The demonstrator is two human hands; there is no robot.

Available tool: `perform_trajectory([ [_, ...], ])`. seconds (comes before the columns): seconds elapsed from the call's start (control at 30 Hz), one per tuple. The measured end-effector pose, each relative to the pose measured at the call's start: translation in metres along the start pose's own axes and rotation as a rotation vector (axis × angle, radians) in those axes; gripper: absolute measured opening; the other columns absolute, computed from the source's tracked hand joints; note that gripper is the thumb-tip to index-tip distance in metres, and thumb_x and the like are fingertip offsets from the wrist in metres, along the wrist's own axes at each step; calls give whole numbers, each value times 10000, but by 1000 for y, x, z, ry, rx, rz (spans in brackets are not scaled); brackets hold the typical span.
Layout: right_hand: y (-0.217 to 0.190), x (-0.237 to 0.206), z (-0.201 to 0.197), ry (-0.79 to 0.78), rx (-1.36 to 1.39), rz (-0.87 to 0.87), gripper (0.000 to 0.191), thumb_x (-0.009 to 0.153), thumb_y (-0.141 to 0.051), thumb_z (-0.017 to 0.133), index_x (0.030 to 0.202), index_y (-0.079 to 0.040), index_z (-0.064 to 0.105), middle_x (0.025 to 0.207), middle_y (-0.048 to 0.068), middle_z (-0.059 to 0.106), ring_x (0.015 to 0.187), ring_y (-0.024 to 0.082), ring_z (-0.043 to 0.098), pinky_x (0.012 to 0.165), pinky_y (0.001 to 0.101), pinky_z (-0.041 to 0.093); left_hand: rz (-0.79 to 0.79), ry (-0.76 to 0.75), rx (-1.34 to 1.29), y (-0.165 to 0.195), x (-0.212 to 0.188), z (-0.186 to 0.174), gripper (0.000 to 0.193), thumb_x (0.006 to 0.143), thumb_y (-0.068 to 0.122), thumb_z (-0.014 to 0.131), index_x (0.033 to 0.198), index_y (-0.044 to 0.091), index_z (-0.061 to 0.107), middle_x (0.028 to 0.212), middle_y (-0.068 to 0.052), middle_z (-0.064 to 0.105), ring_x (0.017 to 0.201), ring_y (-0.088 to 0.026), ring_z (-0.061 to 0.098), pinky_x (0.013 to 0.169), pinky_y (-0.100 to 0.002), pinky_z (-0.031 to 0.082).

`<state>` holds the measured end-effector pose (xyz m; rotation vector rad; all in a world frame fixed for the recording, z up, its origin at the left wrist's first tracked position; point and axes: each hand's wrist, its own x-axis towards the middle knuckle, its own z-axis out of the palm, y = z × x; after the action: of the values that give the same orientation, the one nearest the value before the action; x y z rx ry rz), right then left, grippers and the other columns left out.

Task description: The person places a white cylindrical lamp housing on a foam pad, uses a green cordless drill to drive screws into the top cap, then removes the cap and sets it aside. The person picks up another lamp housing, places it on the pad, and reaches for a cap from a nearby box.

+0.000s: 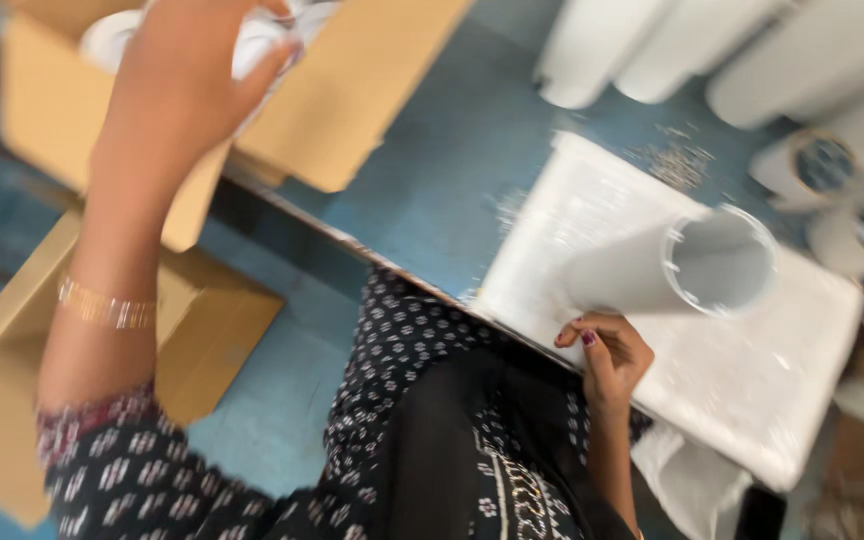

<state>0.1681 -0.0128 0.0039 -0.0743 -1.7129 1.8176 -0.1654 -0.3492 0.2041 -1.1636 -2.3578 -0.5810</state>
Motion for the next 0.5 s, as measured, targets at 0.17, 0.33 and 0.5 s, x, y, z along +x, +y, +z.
perform_trajectory([
  [0.17,8,-1,-11,353,394,-57,164,1111,-120,446,1056,-6,550,696,68,555,575,143,525,545,295,456,218,-340,-741,157,1,-7,183,938,202,734,1092,108,706,1393,-93,657,1351,-277,610,1115,-377,498],
  [0.33,2,8,-2,553,442,-1,92,1113,-139,449,1084,-60,485,669,37,530,546,116,504,482,259,419,517,-117,-933,254,40,70,381,1032,264,705,1336,55,611,1410,-138,623,1356,-320,597,1154,-387,506],
  [0.5,-9,8,4,570,394,80,181,1026,-107,446,1186,-56,514,724,54,582,589,115,537,543,248,452,496,-246,-604,300,55,124,394,940,454,719,972,61,708,667,-102,660,644,-287,623,687,-407,482],
])
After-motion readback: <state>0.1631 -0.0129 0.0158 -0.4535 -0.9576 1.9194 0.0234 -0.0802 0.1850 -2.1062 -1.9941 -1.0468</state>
